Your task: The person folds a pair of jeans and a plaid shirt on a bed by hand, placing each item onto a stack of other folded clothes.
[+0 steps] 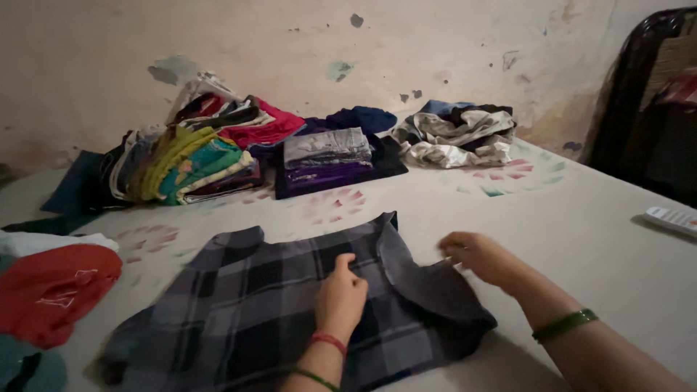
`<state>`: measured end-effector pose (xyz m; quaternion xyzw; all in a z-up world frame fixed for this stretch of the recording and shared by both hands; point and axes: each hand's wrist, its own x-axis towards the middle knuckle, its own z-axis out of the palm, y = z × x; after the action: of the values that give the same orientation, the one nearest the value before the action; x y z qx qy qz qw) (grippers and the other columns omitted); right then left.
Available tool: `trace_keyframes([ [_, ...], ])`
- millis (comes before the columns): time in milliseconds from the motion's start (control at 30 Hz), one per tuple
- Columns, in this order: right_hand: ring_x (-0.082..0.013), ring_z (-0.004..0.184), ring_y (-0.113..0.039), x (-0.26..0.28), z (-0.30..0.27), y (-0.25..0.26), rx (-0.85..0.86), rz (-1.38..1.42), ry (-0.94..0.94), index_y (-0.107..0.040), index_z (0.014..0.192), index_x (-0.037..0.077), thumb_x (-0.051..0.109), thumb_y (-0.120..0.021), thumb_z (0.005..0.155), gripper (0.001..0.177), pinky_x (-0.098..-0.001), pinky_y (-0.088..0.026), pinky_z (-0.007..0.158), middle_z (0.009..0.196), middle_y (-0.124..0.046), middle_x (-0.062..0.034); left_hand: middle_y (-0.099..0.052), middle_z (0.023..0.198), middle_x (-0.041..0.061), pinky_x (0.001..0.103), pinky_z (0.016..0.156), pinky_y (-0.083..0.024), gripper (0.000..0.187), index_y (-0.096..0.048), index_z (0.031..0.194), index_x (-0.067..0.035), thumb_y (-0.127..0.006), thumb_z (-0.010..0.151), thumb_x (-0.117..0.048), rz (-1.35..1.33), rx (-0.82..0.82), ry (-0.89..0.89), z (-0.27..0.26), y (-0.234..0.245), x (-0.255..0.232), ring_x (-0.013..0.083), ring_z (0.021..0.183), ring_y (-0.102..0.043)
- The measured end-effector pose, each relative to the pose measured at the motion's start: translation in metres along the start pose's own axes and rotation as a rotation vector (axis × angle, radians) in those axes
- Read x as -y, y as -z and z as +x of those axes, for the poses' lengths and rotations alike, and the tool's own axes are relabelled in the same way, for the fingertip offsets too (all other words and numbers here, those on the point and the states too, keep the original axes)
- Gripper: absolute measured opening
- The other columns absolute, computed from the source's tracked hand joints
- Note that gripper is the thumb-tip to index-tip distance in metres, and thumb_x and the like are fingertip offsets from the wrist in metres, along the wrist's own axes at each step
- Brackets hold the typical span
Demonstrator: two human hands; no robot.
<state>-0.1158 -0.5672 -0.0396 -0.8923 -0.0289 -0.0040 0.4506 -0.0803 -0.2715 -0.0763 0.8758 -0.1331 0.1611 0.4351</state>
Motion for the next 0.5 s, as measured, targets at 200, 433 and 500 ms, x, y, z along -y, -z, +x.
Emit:
trace_keyframes([
  [200,-0.0339,0.100,-0.069,-0.056,0.046,-0.017,-0.275,-0.567,0.111,-0.076,0.104,0.010,0.034,-0.070,0.089,0.029,-0.0404,-0.055,0.090,0.104,-0.071,-0.0151,-0.071,0.098,0.014,0.048,0.084,-0.053,0.042,-0.063,0.129,-0.019,-0.068,0.087,-0.023,0.142,0.110,-0.140,-0.005,-0.007,-0.040,0.0365,0.097,-0.067],
  [433,-0.0343,0.097,-0.071,-0.049,0.097,-0.032,-0.213,-0.478,0.249,-0.075,0.110,0.011,0.026,-0.066,0.087,0.029,-0.0413,-0.056,0.088,0.103,-0.074,-0.0167,-0.069,0.093,0.012,0.044,0.085,-0.053,0.010,-0.075,0.086,-0.012,-0.069,0.081,-0.007,0.077,0.076,-0.373,-0.002,-0.031,-0.028,0.0342,0.097,-0.066],
  [500,-0.0333,0.097,-0.073,-0.046,0.110,-0.036,-0.193,-0.424,0.164,-0.073,0.114,0.011,0.027,-0.067,0.086,0.032,-0.0402,-0.057,0.088,0.104,-0.076,-0.0166,-0.068,0.093,0.011,0.042,0.082,-0.054,0.008,-0.073,0.086,-0.012,-0.068,0.082,-0.008,-0.036,-0.031,-0.250,0.005,-0.025,-0.011,0.0317,0.093,-0.067],
])
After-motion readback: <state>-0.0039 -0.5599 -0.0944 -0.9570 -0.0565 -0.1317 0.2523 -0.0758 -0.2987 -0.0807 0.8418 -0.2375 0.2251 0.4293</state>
